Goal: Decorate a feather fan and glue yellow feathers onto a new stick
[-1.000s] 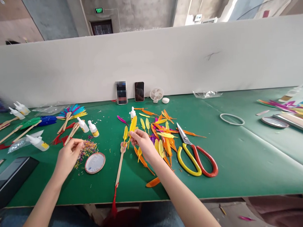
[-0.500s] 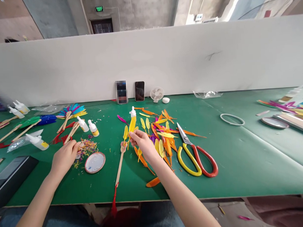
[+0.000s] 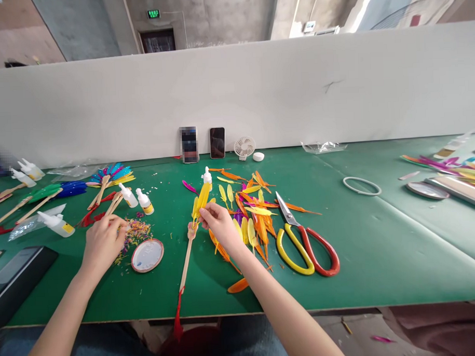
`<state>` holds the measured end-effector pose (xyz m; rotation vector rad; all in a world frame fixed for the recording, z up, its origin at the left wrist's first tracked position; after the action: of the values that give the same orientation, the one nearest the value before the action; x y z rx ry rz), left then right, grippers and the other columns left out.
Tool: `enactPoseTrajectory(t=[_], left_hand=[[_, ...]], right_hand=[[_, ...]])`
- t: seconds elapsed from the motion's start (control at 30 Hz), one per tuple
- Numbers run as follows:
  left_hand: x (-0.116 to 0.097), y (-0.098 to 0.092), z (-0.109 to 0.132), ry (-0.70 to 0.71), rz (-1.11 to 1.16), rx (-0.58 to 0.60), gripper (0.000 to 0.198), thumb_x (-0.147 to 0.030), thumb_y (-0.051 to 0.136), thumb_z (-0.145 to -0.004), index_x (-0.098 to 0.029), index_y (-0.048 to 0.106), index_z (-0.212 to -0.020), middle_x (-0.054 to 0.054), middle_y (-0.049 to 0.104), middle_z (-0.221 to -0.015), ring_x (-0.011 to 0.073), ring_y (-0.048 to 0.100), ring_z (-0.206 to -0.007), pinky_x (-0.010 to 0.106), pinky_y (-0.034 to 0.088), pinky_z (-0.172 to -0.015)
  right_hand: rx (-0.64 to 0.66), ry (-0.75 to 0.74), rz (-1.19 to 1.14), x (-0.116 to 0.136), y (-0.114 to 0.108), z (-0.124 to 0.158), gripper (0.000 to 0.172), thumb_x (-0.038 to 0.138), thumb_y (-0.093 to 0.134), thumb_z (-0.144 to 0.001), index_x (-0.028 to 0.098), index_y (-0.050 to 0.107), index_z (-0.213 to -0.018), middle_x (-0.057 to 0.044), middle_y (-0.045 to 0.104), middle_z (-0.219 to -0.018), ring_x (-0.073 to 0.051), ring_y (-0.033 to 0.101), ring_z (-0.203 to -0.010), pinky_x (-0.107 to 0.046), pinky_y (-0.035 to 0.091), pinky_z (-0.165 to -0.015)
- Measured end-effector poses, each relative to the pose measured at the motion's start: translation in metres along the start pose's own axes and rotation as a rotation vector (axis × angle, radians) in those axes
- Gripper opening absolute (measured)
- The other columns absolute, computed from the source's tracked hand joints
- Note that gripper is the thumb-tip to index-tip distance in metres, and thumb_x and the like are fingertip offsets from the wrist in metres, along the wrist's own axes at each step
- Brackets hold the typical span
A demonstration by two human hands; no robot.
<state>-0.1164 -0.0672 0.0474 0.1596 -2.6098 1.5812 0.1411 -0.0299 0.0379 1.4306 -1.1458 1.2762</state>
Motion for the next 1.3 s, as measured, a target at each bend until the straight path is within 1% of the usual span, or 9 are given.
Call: enactPoseTrajectory(t=[0.1, 0.23, 0.3, 0.47, 0.57, 0.73, 0.93, 1.13, 1.3], left_hand=[[-0.01, -0.001, -0.002, 0.027, 0.099, -0.026, 0.024, -0.028, 0.041, -0.079, -0.018, 0.052, -0.061, 0.009, 0.059, -0.081, 0.0248, 0.054, -0.076, 0.035, 0.037, -0.066], [-0.042, -0.007, -0.006, 0.076, 0.438, -0.005, 0.017, -0.021, 0.038, -0.078, -0.018, 0.052, -0.069, 0.008, 0.058, -0.079, 0.0218, 0.053, -0.08, 0.034, 0.039, -0.071], [-0.065, -0.011, -0.008, 0.107, 0.662, 0.087, 0.014, -0.021, 0.04, -0.078, -0.018, 0.053, -0.076, 0.006, 0.058, -0.081, 0.0192, 0.053, -0.082, 0.032, 0.04, -0.075], [-0.111, -0.015, -0.012, 0.079, 1.087, 0.485, 0.02, -0.036, 0.045, -0.079, -0.019, 0.055, -0.078, 0.001, 0.06, -0.076, 0.0152, 0.054, -0.072, 0.026, 0.04, -0.066], [-0.12, -0.011, -0.015, 0.044, 1.213, 0.56, 0.022, -0.039, 0.046, -0.077, -0.018, 0.053, -0.073, -0.001, 0.057, -0.068, 0.0145, 0.052, -0.066, 0.024, 0.038, -0.06], [-0.108, 0.001, -0.024, -0.178, 1.342, 0.417, 0.022, -0.038, 0.053, -0.071, -0.018, 0.05, -0.063, -0.003, 0.051, -0.057, 0.0121, 0.048, -0.056, 0.023, 0.035, -0.054], [-0.096, 0.012, -0.027, -0.358, 1.504, 0.279, 0.026, -0.043, 0.057, -0.067, -0.017, 0.055, -0.062, -0.002, 0.051, -0.054, 0.0109, 0.047, -0.053, 0.023, 0.036, -0.052], [-0.095, 0.015, -0.024, -0.408, 1.548, 0.267, 0.026, -0.042, 0.06, -0.065, -0.016, 0.058, -0.063, -0.002, 0.051, -0.056, 0.0093, 0.046, -0.052, 0.021, 0.036, -0.051], [-0.094, 0.014, -0.023, -0.469, 1.658, 0.24, 0.025, -0.04, 0.06, -0.066, -0.015, 0.058, -0.064, -0.002, 0.051, -0.057, 0.0085, 0.047, -0.055, 0.021, 0.038, -0.055]], right_hand=[[0.006, -0.031, 0.025, 0.001, 0.001, -0.001, 0.025, 0.039, 0.052, -0.07, 0.019, 0.045, -0.057, 0.003, 0.049, -0.054, -0.009, 0.043, -0.049, -0.025, 0.035, -0.052], [0.055, -0.02, 0.014, 0.003, 0.004, 0.002, 0.022, 0.037, 0.052, -0.071, 0.019, 0.048, -0.058, 0.002, 0.052, -0.056, -0.009, 0.043, -0.049, -0.024, 0.035, -0.052], [0.077, -0.007, 0.002, 0.004, 0.006, 0.003, 0.022, 0.036, 0.052, -0.071, 0.018, 0.048, -0.058, 0.002, 0.052, -0.055, -0.009, 0.043, -0.049, -0.024, 0.036, -0.053], [0.151, -0.021, -0.004, 0.007, 0.01, 0.004, 0.024, 0.038, 0.055, -0.068, 0.018, 0.048, -0.056, 0.004, 0.047, -0.049, -0.009, 0.042, -0.048, -0.024, 0.035, -0.051], [0.138, -0.027, -0.004, 0.006, 0.009, 0.003, 0.022, 0.039, 0.054, -0.069, 0.019, 0.049, -0.063, 0.005, 0.046, -0.05, -0.01, 0.044, -0.048, -0.024, 0.035, -0.05], [-0.03, -0.08, 0.354, -0.002, 0.009, 0.005, 0.013, 0.031, 0.045, -0.078, 0.02, 0.047, -0.071, 0.003, 0.048, -0.054, -0.012, 0.045, -0.048, -0.024, 0.032, -0.049], [0.332, -0.151, 1.055, -0.013, 0.033, 0.016, 0.01, 0.03, 0.051, -0.078, 0.021, 0.054, -0.079, -0.005, 0.062, -0.066, -0.02, 0.058, -0.061, -0.024, 0.027, -0.049], [0.351, -0.132, 1.215, -0.018, 0.039, 0.018, 0.013, 0.016, 0.043, -0.077, 0.019, 0.055, -0.082, -0.006, 0.065, -0.073, -0.02, 0.061, -0.064, -0.025, 0.028, -0.05], [0.187, -0.126, 1.201, -0.018, 0.038, 0.017, 0.034, 0.01, 0.039, -0.071, 0.014, 0.048, -0.104, -0.006, 0.065, -0.067, -0.019, 0.059, -0.056, -0.025, 0.027, -0.046]])
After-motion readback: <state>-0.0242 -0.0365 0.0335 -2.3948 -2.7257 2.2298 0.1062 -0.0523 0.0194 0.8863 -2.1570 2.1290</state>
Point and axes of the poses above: each hand's wrist, its own z-axis away from the middle knuckle, its own y-axis out of the palm, x = y × z, the point moved 2 cm from there along -z, towards the middle knuckle
